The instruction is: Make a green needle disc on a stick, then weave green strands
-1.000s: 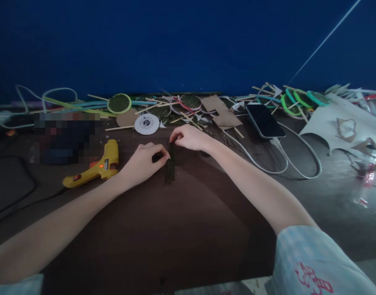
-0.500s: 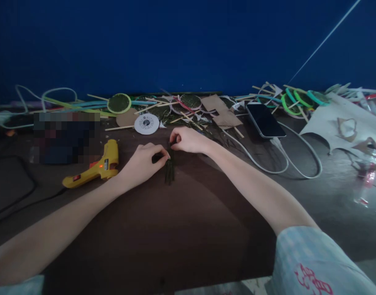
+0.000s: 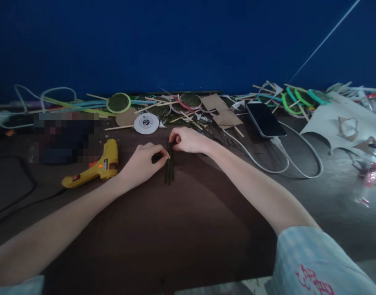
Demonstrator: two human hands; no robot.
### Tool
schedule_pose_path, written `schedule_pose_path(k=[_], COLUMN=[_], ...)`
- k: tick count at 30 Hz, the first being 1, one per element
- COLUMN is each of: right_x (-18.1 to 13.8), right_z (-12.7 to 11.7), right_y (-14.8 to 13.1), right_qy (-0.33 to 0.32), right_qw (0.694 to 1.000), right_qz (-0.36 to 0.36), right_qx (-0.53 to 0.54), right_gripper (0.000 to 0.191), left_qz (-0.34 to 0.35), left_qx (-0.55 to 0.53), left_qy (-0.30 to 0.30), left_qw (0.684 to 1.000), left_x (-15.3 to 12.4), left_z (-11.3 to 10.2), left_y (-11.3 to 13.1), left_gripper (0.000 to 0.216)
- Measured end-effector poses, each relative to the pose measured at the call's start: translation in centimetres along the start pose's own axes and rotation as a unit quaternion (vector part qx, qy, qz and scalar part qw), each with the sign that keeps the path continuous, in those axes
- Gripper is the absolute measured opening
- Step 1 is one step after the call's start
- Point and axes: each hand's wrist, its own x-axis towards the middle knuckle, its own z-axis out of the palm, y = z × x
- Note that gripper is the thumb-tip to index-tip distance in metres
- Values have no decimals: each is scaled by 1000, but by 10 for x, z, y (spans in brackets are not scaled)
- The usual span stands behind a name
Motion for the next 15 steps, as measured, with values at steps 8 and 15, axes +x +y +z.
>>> schedule_pose_path(k=[8, 15], right_x=[1, 1], right_z=[-2, -3], right_y=[-1, -1], right_qy=[-20, -33], right_qw=[999, 997], right_qz=[0, -47], right_qx=[27, 52], right_gripper=[12, 11], left_qz=[-3, -6], left_qx=[0, -1], left_qy=[-1, 0], left_qw=[1000, 1000], left_x=[0, 0], left_z=[0, 0], left_y=[0, 1], left_gripper=[9, 9])
